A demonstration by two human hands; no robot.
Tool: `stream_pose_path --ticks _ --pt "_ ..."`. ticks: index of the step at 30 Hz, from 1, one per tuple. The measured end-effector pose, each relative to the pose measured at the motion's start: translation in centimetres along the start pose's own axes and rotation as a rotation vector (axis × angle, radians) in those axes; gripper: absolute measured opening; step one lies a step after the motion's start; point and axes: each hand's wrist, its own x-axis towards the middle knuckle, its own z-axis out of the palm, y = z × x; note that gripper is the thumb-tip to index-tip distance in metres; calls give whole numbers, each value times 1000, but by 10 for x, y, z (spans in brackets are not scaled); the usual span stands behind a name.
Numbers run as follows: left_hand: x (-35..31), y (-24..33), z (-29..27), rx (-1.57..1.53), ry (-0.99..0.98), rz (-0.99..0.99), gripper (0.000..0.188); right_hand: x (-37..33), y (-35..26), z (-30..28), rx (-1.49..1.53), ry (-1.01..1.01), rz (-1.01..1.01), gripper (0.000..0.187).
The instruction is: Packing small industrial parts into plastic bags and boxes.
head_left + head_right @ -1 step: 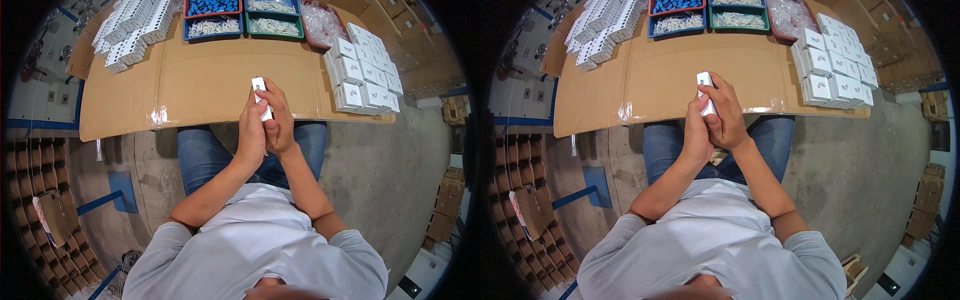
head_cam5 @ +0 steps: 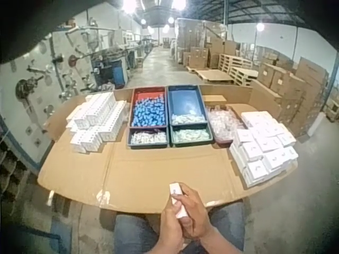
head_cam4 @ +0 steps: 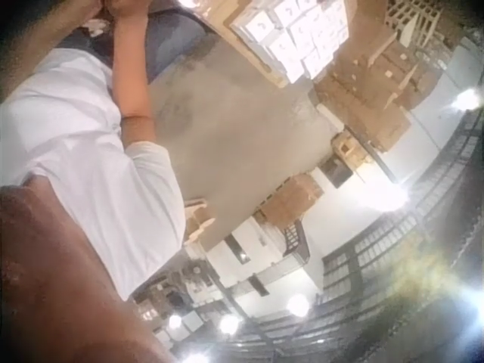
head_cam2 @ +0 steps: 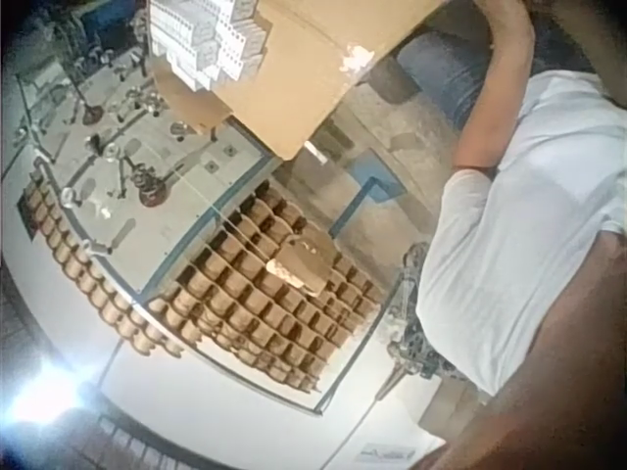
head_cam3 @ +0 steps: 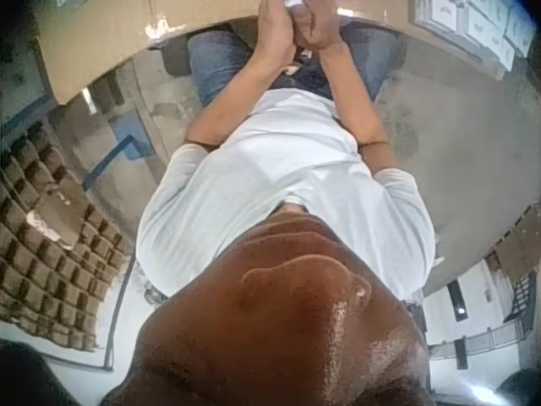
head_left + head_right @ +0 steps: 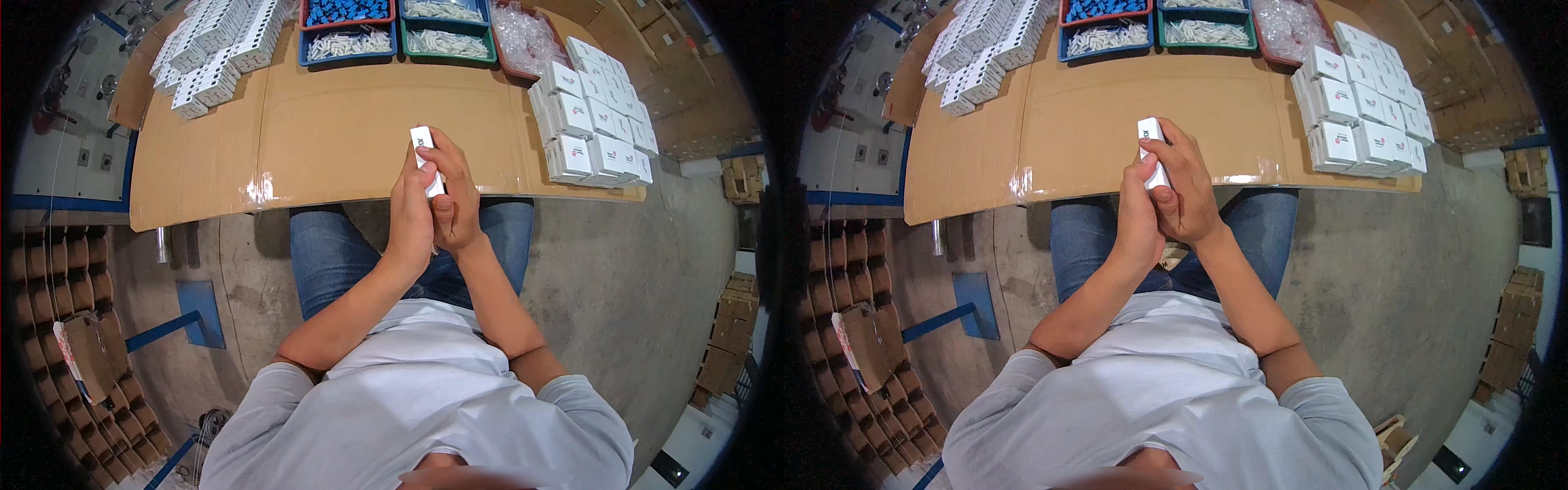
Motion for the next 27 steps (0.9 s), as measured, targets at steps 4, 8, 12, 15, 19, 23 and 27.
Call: stream_pose_path --ticks 4,8,12,15,19,23,27 --pt "-2 3 4 -7 31 -21 41 -2 2 1 -1 4 8 55" --pt "1 -1 0 -22 30 -28 41 -4 3 3 2 13 17 54" --pt "1 -5 -3 -87 55 -58 43 -5 4 2 25 7 51 55" --pt "1 2 -1 -92 42 -113 45 0 3 0 52 -18 79 58" --pt "6 5 -5 -38 -56 -76 52 -1 3 -2 169 8 224 72" --pt "16 6 -21 292 -206 -7 65 4 6 -11 269 1 275 85" --pt "17 24 -24 410 -319 1 72 8 9 -16 376 -29 416 98"
